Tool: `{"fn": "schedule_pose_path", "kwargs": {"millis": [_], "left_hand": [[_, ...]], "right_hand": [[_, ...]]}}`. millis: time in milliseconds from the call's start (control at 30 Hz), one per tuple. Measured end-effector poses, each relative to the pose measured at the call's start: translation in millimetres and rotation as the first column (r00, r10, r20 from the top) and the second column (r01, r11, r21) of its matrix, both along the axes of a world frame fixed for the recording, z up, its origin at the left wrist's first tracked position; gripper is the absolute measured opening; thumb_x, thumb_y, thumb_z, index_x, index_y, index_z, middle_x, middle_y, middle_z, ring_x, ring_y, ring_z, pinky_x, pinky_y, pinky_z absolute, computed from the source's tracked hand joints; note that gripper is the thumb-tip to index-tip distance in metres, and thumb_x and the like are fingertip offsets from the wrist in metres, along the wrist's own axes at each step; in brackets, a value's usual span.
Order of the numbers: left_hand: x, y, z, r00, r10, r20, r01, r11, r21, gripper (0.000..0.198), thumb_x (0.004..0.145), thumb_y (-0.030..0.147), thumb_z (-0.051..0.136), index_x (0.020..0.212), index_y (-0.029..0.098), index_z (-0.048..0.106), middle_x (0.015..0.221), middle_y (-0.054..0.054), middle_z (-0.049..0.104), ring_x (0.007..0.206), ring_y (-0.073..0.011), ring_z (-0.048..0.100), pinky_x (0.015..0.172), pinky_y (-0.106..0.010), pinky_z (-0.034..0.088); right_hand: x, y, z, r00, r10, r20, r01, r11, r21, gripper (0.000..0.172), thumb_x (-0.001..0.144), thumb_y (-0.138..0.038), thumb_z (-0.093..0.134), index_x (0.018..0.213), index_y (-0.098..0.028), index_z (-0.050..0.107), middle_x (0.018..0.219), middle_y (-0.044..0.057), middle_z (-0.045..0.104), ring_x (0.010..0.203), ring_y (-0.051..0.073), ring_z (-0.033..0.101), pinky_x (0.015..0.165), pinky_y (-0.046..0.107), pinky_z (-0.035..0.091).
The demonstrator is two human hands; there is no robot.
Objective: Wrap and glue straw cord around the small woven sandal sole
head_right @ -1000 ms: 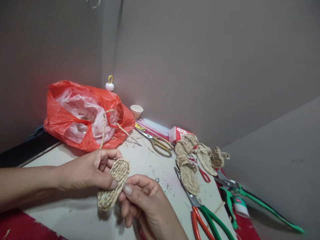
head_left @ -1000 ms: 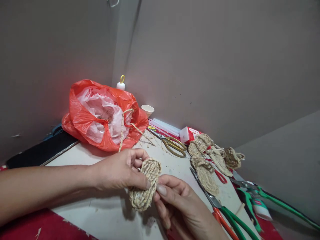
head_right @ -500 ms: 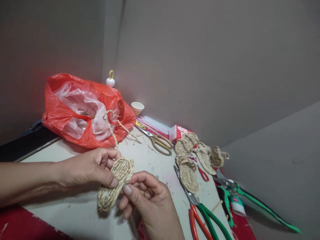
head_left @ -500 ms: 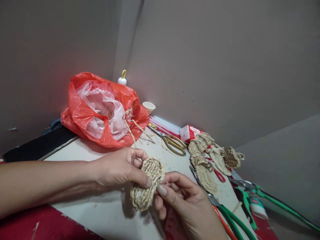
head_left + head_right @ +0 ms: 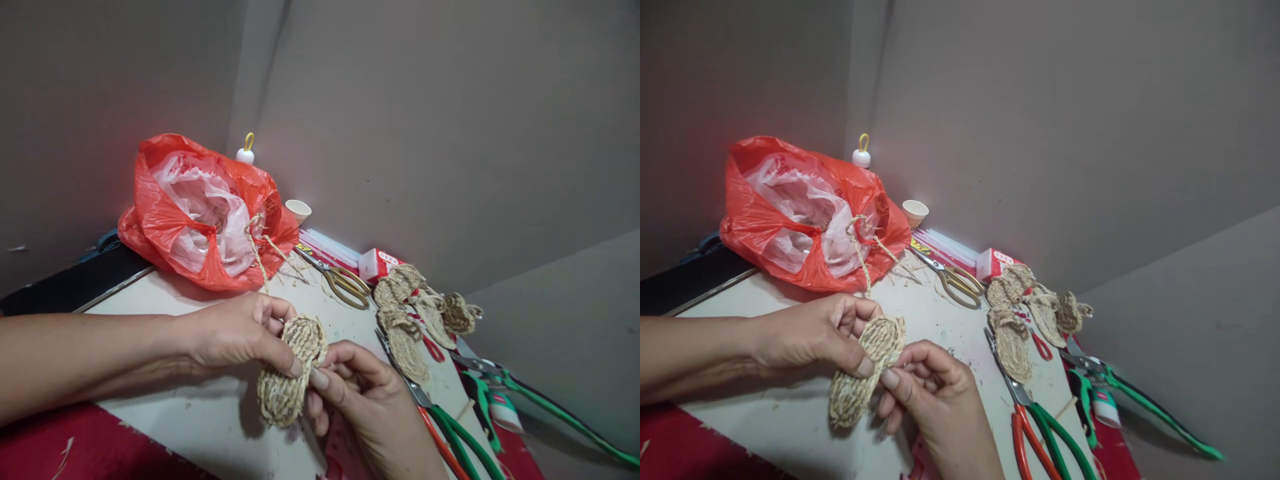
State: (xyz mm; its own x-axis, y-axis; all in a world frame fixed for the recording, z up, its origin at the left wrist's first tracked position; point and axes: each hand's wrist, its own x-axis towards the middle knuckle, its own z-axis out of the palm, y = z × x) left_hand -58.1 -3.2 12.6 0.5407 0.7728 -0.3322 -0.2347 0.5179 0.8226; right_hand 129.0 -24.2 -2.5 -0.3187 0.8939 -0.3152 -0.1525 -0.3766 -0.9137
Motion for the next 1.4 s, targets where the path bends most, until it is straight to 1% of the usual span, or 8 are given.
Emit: {"fn": "schedule_pose_path", "kwargs": {"millis": [200, 333, 533, 833, 1000, 1167, 1267, 1400], "left_hand": [[0.7, 0.8, -2.6, 1.000, -0.026, -0.006, 0.026, 1.000, 0.009, 0.026, 0.053, 0.008, 0.073, 0.075, 0.014, 0.060, 0.070, -0.001, 0.067, 0.061, -0.0111, 0.060, 0.062, -0.022, 0.045], [0.9, 0.3, -4.7, 0.999, -0.044, 0.016, 0.044, 0.999, -0.001, 0.025, 0.054, 0.008, 0.073, 0.076, 0.013, 0.062, 0.071, -0.001, 0.068, 0.061, -0.0115, 0.061, 0.063, -0.022, 0.047], [1.5, 1.0, -7.3, 0.998, -0.063, 0.011, 0.063, 0.998, 0.000, 0.024, 0.055, 0.007, 0.072, 0.075, 0.014, 0.063, 0.070, 0.000, 0.068, 0.061, -0.0113, 0.062, 0.064, -0.022, 0.048], [3.2, -0.5, -9.7, 0.998, -0.067, -0.009, 0.067, 0.998, -0.020, 0.022, 0.054, 0.005, 0.069, 0.073, 0.014, 0.065, 0.067, 0.000, 0.070, 0.061, -0.0122, 0.064, 0.061, -0.021, 0.048], [4.3, 2.4, -17.8, 0.998, -0.051, 0.031, 0.052, 0.998, -0.025, 0.022, 0.055, 0.004, 0.070, 0.074, 0.014, 0.065, 0.068, 0.000, 0.069, 0.062, -0.0120, 0.064, 0.062, -0.022, 0.050], [7.5, 7.1, -22.4, 0.996, 0.024, 0.081, -0.026, 0.999, 0.019, 0.022, 0.060, 0.007, 0.071, 0.080, 0.014, 0.066, 0.071, -0.001, 0.069, 0.061, -0.0123, 0.064, 0.064, -0.024, 0.051], [10.0, 7.9, -20.1, 0.993, 0.048, 0.104, -0.050, 0.999, 0.019, 0.018, 0.060, 0.009, 0.072, 0.076, 0.014, 0.064, 0.068, -0.001, 0.068, 0.060, -0.0125, 0.063, 0.063, -0.024, 0.050], [11.2, 7.7, -17.0, 0.990, 0.097, 0.101, -0.097, 0.995, -0.008, 0.022, 0.057, 0.009, 0.074, 0.076, 0.014, 0.064, 0.070, 0.000, 0.067, 0.060, -0.0109, 0.060, 0.062, -0.023, 0.047]], "right_hand": [[4.5, 3.7, -5.6, 0.999, 0.047, 0.011, -0.047, 0.999, -0.001, 0.024, 0.070, -0.031, 0.085, 0.072, -0.015, 0.067, 0.048, 0.000, 0.068, 0.038, 0.007, 0.059, 0.042, 0.014, 0.046], [8.2, 6.2, -10.5, 0.991, 0.129, -0.042, -0.130, 0.991, -0.020, 0.019, 0.073, -0.028, 0.083, 0.073, -0.015, 0.069, 0.050, 0.000, 0.070, 0.038, 0.007, 0.060, 0.041, 0.013, 0.047], [9.2, 8.0, -13.2, 0.980, 0.172, -0.098, -0.180, 0.981, -0.076, 0.017, 0.076, -0.025, 0.081, 0.073, -0.016, 0.068, 0.050, -0.001, 0.070, 0.036, 0.005, 0.058, 0.039, 0.011, 0.045], [9.6, 10.5, -10.8, 0.975, 0.204, -0.093, -0.215, 0.967, -0.134, 0.019, 0.070, -0.024, 0.085, 0.069, -0.016, 0.068, 0.049, -0.002, 0.068, 0.035, 0.005, 0.055, 0.036, 0.011, 0.045], [10.3, 13.9, -10.1, 0.976, 0.215, -0.027, -0.217, 0.965, -0.150, 0.024, 0.065, -0.029, 0.088, 0.067, -0.016, 0.068, 0.050, -0.001, 0.068, 0.035, 0.005, 0.054, 0.035, 0.011, 0.042], [8.8, 17.3, 2.6, 0.962, 0.151, 0.227, -0.166, 0.985, 0.049, 0.032, 0.074, -0.046, 0.078, 0.071, -0.014, 0.071, 0.053, -0.001, 0.065, 0.044, 0.005, 0.054, 0.045, 0.013, 0.045], [9.5, 15.2, 10.9, 0.913, 0.127, 0.387, -0.209, 0.962, 0.178, 0.037, 0.081, -0.050, 0.069, 0.072, -0.014, 0.070, 0.056, 0.000, 0.065, 0.050, 0.008, 0.055, 0.049, 0.016, 0.046], [17.4, 15.7, 9.1, 0.896, -0.021, 0.444, -0.157, 0.919, 0.361, 0.031, 0.089, -0.047, 0.061, 0.076, -0.019, 0.057, 0.062, -0.002, 0.065, 0.051, 0.009, 0.058, 0.047, 0.017, 0.045]]}}
